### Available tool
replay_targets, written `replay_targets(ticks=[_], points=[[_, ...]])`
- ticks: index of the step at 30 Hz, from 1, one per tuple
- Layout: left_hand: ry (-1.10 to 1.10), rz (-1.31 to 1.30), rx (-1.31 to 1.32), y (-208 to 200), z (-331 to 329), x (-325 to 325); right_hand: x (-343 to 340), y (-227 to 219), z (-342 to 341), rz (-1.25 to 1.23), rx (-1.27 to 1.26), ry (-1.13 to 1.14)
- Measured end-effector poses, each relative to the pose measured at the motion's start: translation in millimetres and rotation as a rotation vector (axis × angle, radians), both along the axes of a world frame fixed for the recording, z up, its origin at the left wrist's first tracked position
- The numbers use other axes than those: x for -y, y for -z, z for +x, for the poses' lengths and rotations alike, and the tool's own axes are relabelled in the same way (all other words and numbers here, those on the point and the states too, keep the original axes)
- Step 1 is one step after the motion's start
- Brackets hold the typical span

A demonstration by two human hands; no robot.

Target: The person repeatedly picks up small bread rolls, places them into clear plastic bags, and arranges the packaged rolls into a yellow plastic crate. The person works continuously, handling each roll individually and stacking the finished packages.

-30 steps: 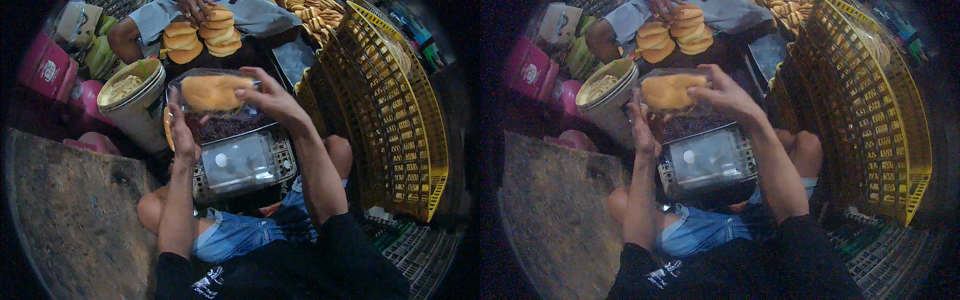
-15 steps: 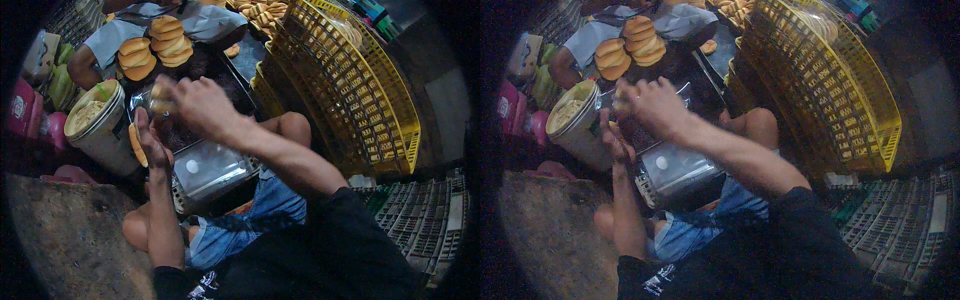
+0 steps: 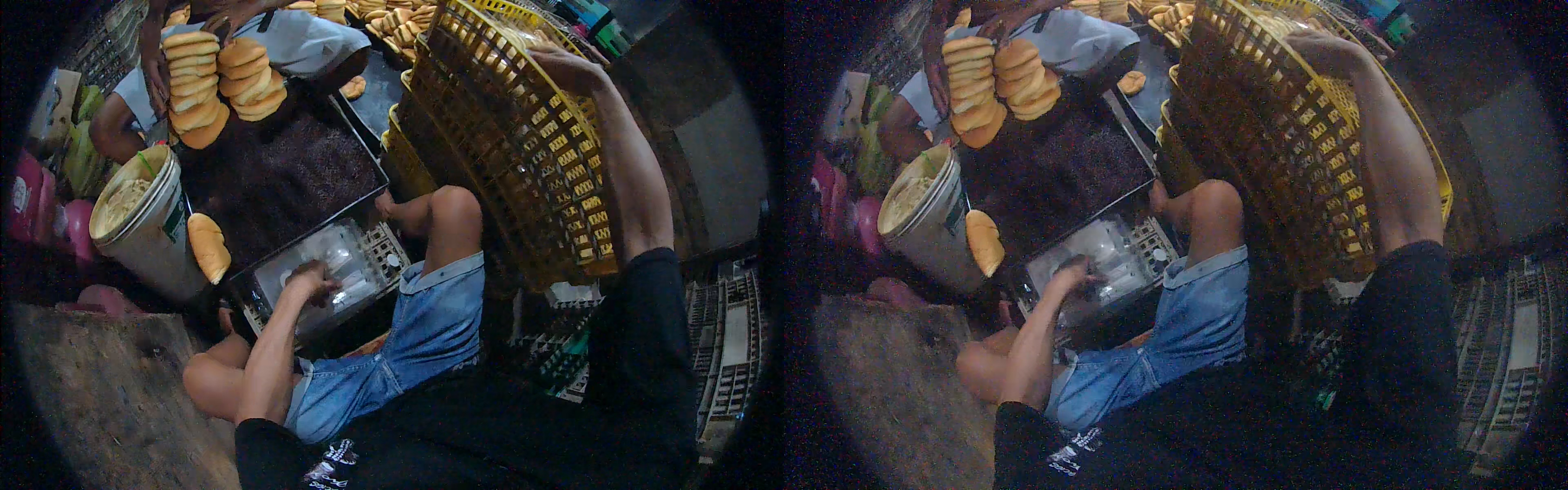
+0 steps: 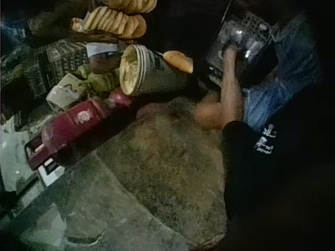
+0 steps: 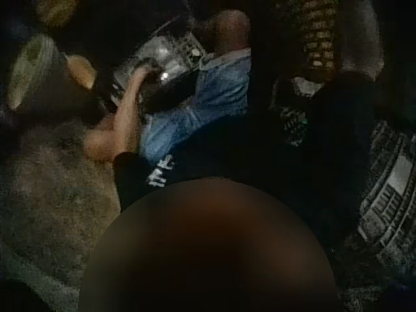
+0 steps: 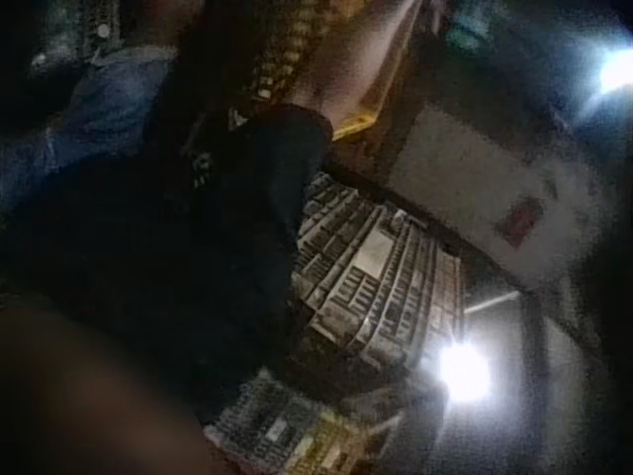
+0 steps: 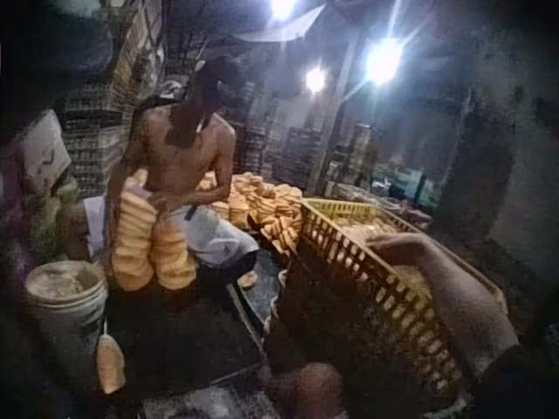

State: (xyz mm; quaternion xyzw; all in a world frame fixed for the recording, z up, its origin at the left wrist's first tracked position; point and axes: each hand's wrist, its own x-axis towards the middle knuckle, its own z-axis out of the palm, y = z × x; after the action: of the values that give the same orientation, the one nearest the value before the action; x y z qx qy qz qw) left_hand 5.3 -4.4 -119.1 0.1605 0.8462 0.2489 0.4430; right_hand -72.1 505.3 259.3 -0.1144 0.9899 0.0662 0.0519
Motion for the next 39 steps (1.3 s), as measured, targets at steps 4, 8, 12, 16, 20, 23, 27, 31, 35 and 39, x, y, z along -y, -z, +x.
replay_targets(ticks=[4,8,12,16,20,23,27,31,35,39], points=[[-0.116,0.213,0.073,-60,-1,7,137,32,28,-0.106,-0.484,0.236],[-0.309,0.678,-0.388,-109,10,3,298,132,89,-0.513,0.162,-0.226],[-0.67,0.653,-0.077,-118,16,11,347,209,98,-1.422,0.065,0.044],[-1.189,1.352,0.398,-111,1,39,363,220,104,-1.931,0.317,0.421],[-1.337,1.362,-0.149,-116,-21,75,390,217,106,-2.057,0.163,0.443],[-1.297,0.999,-0.85,-137,-32,120,418,241,86,-1.98,0.257,0.397],[-1.411,0.798,-1.509,-164,-28,176,499,305,54,-1.589,0.107,0.116],[-1.711,1.026,-1.28,-174,-20,206,577,366,59,-0.831,-0.164,0.098],[-1.715,1.174,-1.092,-162,-23,203,560,375,39,-0.757,-0.201,0.191],[-1.668,1.181,-0.983,-141,-38,185,455,322,4,-0.934,-0.198,0.163]])
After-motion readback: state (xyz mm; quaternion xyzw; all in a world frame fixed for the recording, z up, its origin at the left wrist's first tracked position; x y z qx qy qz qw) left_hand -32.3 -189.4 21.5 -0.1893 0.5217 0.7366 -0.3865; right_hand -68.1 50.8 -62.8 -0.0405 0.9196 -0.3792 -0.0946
